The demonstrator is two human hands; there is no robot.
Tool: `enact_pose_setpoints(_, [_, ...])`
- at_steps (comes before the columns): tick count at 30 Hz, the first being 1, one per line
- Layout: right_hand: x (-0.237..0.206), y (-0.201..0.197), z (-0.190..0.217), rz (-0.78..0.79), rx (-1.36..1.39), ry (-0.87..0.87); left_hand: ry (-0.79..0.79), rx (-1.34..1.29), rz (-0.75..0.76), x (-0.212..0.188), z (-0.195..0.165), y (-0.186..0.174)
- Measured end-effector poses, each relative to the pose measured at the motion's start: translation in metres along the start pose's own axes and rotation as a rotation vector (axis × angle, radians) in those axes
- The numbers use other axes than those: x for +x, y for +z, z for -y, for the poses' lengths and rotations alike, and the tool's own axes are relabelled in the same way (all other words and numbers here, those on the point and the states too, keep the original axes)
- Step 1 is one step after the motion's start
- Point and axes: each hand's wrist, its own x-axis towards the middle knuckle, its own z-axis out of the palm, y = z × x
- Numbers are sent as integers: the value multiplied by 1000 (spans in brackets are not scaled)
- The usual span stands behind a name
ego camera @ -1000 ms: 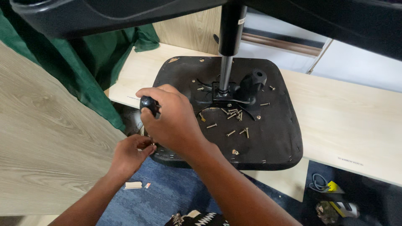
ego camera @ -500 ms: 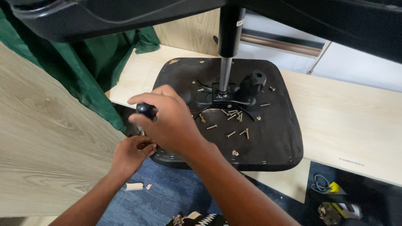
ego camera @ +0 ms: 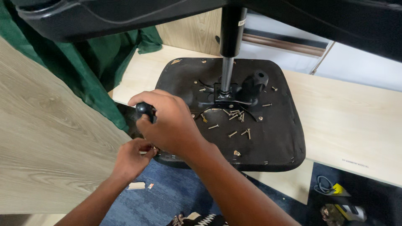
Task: The person works on the underside of an office chair seat, using a screwdriver to drive screws into the seat mounting plate while holding a black screwdriver handle. They pick up screws from the plate and thread them into place one at a time, continuing the chair reassembly.
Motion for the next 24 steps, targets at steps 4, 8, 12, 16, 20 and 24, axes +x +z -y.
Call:
enact_pose_setpoints(4, [0,3,-4,15,30,-136,-1,55,-3,1,-3,0])
enact_pose_setpoints(8, [2,2,-2,24,-4,-24,-58,62,5,1,-7,3])
enact_pose_setpoints(12, [0,-6,-2,87,43,183,2,29,-33,0,-9,7])
enact_pose_setpoints(16, [-1,-8,-5,34,51,12,-56,16,-5,0,-14,7])
enact_pose_setpoints(20, [-1,-3,-7,19,-20,10,-140,26,55,1,-20,5])
enact_pose_setpoints(24, [2,-6,-8,73,49,117,-144,-40,19,3,-23,7])
